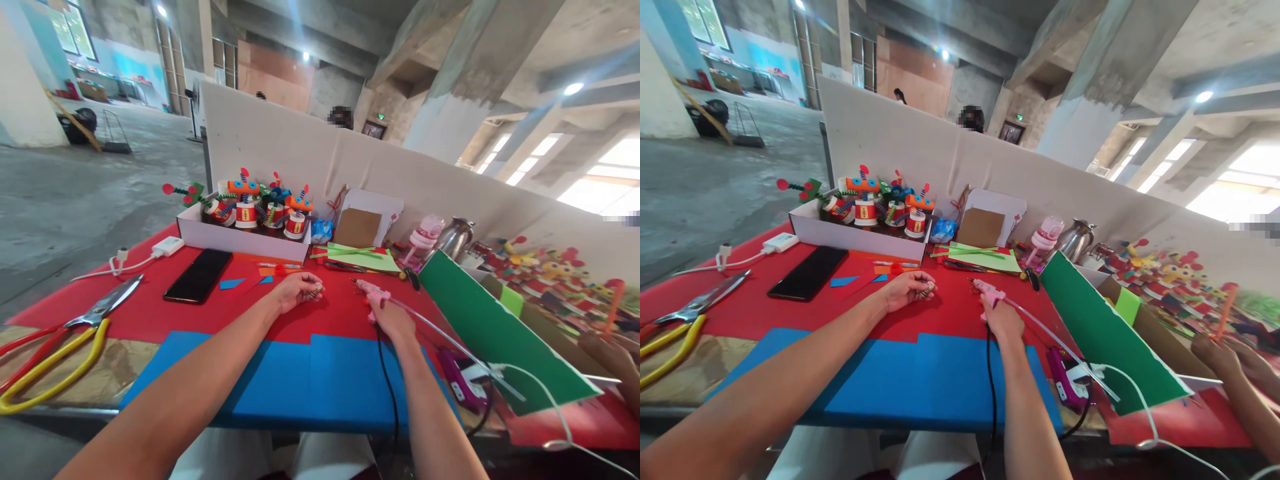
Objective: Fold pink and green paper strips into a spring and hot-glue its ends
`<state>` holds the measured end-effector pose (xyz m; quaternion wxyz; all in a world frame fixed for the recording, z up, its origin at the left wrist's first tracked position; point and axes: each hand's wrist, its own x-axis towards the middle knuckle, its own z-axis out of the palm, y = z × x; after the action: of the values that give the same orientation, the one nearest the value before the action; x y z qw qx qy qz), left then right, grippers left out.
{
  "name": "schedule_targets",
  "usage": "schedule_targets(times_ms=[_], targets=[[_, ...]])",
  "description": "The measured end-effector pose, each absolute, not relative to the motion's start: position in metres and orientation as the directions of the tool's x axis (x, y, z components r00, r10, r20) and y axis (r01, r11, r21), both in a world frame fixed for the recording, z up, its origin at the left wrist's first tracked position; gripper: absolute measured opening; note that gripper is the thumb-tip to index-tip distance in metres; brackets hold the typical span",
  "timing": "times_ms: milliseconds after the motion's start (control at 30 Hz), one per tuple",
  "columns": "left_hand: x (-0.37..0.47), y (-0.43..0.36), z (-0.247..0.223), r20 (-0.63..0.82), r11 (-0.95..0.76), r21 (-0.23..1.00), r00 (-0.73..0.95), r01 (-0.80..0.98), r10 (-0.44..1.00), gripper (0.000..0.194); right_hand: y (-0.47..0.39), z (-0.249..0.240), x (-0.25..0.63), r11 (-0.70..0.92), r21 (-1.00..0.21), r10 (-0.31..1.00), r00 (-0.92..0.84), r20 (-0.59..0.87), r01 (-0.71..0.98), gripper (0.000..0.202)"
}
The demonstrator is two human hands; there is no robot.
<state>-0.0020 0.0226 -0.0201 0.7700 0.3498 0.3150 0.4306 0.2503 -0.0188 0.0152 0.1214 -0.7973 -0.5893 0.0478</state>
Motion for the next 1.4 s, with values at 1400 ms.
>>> schedule_targets(times_ms=[1400], targets=[[-0.002, 0.015, -0.008, -0.332, 0.423, 0.770, 0.266, -0.477, 0.905, 0.013, -0.008, -0.016, 0.139, 0.568, -0.600, 0.777, -0.126, 0.617, 0.564, 0.037]])
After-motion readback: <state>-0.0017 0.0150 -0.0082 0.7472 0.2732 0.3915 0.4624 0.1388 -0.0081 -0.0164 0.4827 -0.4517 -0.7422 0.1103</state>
